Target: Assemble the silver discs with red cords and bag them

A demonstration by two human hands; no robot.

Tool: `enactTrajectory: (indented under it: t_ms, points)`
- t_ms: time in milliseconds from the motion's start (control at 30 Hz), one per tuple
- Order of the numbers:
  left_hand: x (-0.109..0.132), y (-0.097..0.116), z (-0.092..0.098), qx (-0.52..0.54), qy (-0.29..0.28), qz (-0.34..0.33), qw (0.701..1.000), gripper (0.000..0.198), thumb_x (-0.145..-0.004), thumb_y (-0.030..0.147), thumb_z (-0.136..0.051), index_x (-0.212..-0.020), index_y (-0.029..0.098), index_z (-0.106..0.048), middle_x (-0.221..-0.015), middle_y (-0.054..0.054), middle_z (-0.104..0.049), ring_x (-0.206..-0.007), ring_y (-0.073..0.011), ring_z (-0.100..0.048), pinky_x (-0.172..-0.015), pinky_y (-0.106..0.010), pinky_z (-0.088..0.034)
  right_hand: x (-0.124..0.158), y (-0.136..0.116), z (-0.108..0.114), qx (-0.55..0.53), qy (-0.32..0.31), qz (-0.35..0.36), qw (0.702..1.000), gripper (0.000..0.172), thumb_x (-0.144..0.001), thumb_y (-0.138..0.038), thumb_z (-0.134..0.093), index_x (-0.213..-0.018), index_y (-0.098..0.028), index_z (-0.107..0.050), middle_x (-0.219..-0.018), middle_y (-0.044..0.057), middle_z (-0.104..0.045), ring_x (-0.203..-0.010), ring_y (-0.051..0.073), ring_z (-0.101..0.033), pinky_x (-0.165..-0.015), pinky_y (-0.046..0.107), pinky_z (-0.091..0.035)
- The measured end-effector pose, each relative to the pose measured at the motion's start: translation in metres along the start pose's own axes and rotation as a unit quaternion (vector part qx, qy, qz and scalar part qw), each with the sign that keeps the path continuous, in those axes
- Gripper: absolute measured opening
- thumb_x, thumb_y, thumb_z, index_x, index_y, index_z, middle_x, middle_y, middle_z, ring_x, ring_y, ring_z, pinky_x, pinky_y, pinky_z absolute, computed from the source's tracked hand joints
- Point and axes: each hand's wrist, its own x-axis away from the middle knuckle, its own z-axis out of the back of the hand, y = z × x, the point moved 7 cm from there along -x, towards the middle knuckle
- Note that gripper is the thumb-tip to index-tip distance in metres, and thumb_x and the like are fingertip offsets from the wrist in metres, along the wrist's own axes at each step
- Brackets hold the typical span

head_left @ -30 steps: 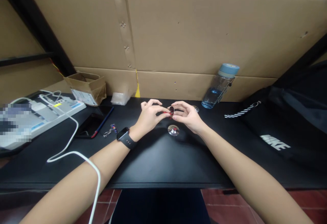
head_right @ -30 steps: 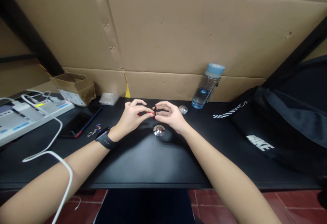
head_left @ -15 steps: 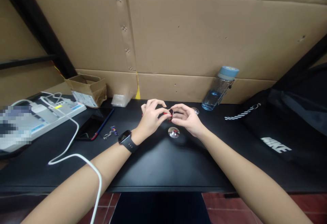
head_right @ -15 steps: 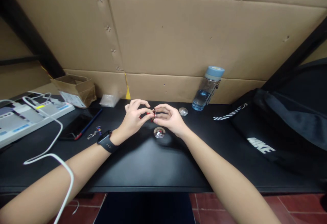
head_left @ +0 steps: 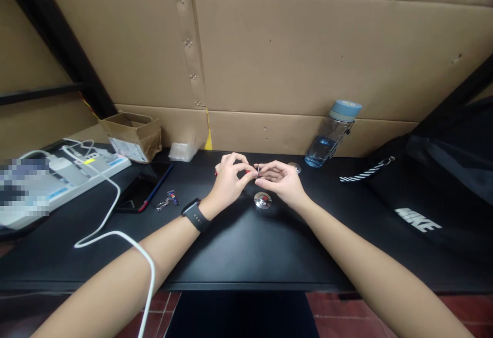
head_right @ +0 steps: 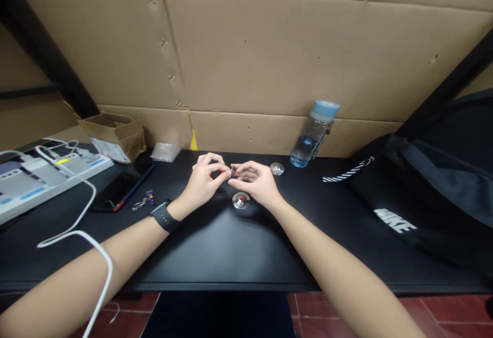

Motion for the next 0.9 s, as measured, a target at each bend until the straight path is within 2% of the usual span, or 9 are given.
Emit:
enactTrajectory:
  t_ms: [133, 267, 400, 533, 700, 900]
  points:
    - [-0.001, -0.005, -0.003, 0.025, -0.016, 0.011, 0.999, 0.015, -0.091, 0.036, -0.067, -0.084, 0.027, -0.077, -0.105, -0.004, -0.065, -0.108, -0.0228, -0.052, -0.096, -0.04, -0.04, -0.001, 0.001, 0.001, 0.018, 0.002, 0.002, 1.0, 0.038, -0.06, -0.037, -0.092, -0.086, -0.019, -0.072, -0.116, 0.011, -0.075, -0.096, 0.026, -0.075, -0.096, 0.048, -0.06]
    - [-0.003, -0.008, -0.003, 0.028, -0.015, 0.013, 0.999, 0.015, -0.091, 0.036, -0.067, -0.086, 0.027, -0.077, -0.105, -0.003, -0.065, -0.108, -0.0227, -0.052, -0.097, -0.04, -0.04, -0.001, 0.002, 0.001, 0.035, -0.014, 0.001, 0.999, 0.033, -0.065, -0.04, -0.089, -0.087, -0.019, -0.075, -0.117, 0.01, -0.074, -0.1, 0.026, -0.074, -0.101, 0.049, -0.058]
    - [-0.003, -0.007, -0.001, 0.014, -0.011, 0.011, 1.0, 0.014, -0.091, 0.038, -0.068, -0.088, 0.028, -0.077, -0.106, -0.003, -0.064, -0.11, -0.0227, -0.051, -0.097, -0.04, -0.038, 0.0, 0.0, -0.002, 0.042, -0.036, 0.009, 0.998, 0.027, -0.074, -0.04, -0.084, -0.088, -0.019, -0.077, -0.122, 0.01, -0.07, -0.099, 0.024, -0.074, -0.099, 0.044, -0.059]
    - [-0.002, -0.002, 0.001, -0.029, -0.011, -0.013, 0.999, 0.016, -0.092, 0.04, -0.067, -0.088, 0.029, -0.077, -0.106, -0.003, -0.064, -0.111, -0.0238, -0.049, -0.097, -0.042, -0.035, 0.0, -0.007, -0.008, 0.074, -0.058, 0.029, 0.995, 0.026, -0.083, -0.045, -0.074, -0.088, -0.019, -0.079, -0.115, 0.01, -0.07, -0.099, 0.024, -0.071, -0.094, 0.04, -0.059]
    - [-0.002, 0.003, 0.002, -0.069, -0.011, -0.056, 0.996, 0.017, -0.092, 0.042, -0.067, -0.087, 0.029, -0.077, -0.105, -0.005, -0.065, -0.111, -0.0256, -0.048, -0.093, -0.043, -0.032, 0.002, -0.011, -0.015, 0.116, -0.118, 0.049, 0.985, 0.028, -0.093, -0.045, -0.064, -0.091, -0.021, -0.078, -0.102, 0.007, -0.07, -0.098, 0.023, -0.068, -0.092, 0.038, -0.056]
    - [-0.001, 0.009, 0.005, -0.109, 0.001, -0.111, 0.988, 0.016, -0.092, 0.041, -0.068, -0.086, 0.029, -0.077, -0.107, -0.005, -0.066, -0.115, -0.0275, -0.047, -0.091, -0.044, -0.03, 0.0, -0.005, -0.011, 0.119, -0.131, 0.045, 0.983, 0.026, -0.093, -0.043, -0.063, -0.096, -0.022, -0.077, -0.113, 0.008, -0.067, -0.102, 0.024, -0.067, -0.093, 0.039, -0.056]
